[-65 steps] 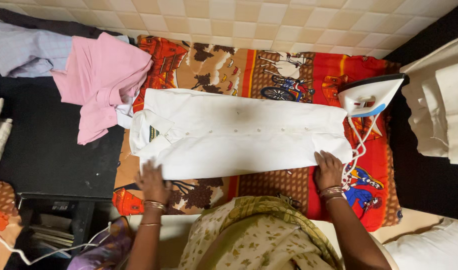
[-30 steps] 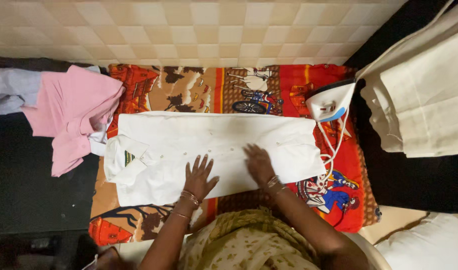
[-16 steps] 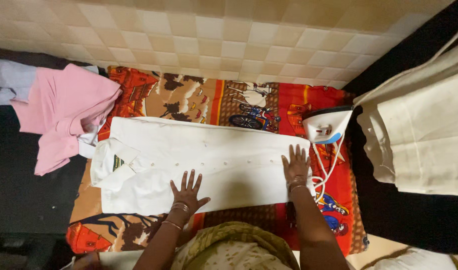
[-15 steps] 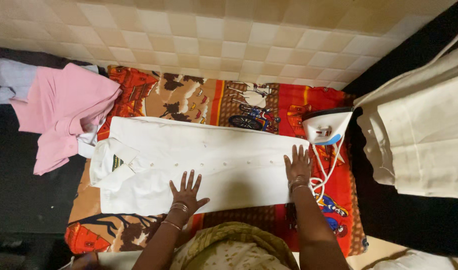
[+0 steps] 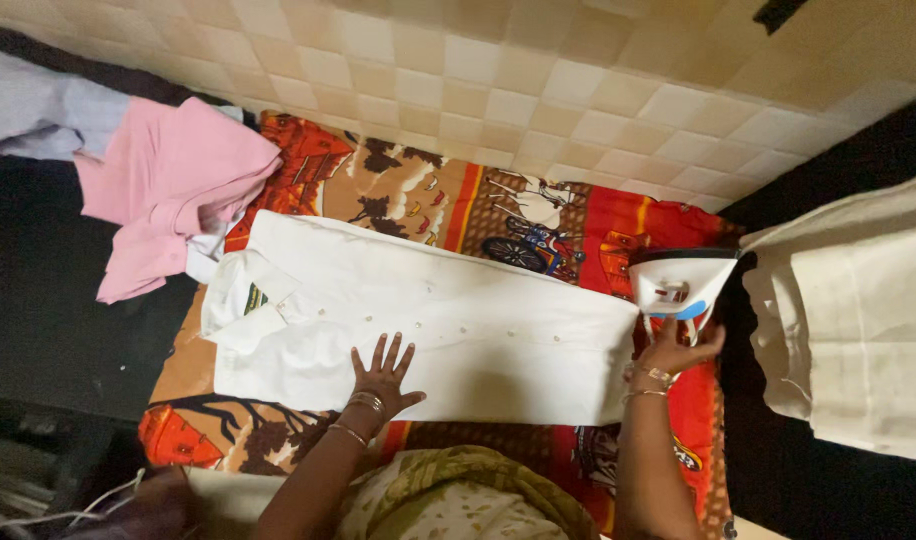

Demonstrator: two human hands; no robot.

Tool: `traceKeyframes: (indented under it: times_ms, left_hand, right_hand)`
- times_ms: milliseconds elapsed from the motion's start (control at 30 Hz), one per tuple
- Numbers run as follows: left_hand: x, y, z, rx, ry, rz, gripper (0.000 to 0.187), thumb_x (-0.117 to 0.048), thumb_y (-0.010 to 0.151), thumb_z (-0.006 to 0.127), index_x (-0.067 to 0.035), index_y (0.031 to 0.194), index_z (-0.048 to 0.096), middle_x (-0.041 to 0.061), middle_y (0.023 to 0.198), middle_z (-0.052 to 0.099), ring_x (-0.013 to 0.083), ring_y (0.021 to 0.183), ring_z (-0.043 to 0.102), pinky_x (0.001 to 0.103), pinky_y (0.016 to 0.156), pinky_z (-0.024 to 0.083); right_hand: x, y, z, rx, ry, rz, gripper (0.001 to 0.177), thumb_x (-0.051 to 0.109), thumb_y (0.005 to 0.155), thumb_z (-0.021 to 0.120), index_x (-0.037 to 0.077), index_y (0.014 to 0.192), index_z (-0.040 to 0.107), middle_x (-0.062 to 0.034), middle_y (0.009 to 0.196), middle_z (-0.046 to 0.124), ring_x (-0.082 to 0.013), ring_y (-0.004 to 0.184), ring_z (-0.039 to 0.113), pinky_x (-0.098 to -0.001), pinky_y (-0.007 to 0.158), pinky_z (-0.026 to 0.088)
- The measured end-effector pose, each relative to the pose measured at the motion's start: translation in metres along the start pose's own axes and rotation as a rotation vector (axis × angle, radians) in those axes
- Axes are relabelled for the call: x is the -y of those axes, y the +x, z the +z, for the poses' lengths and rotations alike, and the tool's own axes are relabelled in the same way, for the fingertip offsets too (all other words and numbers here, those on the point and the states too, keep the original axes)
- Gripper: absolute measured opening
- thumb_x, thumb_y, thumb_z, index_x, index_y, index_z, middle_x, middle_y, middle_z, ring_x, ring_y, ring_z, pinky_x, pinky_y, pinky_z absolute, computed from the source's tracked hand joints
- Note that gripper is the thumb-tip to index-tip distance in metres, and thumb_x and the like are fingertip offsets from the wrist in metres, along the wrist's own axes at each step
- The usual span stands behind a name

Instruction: The person irons a white shirt laid out on a patterned bedsheet. They repeatedly smooth the fabric with their hands and move the iron across the shirt's body and sleeves, occasionally repositioning the garment to reach different areas.

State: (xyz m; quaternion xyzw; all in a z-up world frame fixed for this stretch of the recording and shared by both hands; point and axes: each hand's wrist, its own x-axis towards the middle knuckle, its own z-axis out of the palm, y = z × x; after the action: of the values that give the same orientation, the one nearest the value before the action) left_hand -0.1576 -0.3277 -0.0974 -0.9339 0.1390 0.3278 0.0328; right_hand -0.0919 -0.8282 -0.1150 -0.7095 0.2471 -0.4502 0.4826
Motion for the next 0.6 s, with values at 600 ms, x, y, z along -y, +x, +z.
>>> traceKeyframes:
  times_ms: [600]
  left_hand:
    - [0.007,0.004,0.018,-0.122,-0.045,0.032,0.104,-0.083,0.088,0.042,-0.026,0.166,0.002,0.005,0.173,-0.009,0.031,0.158,-0.011,0.078,0.116,0.0]
  right_hand:
    - [0.14,0.014,0.008,0.712,-0.13,-0.29,0.031,0.007,0.096,0.078,0.0,0.122,0.062,-0.0076,0.096,0.068,-0.0147,0.078,0.063,-0.0306,0.068,0.053]
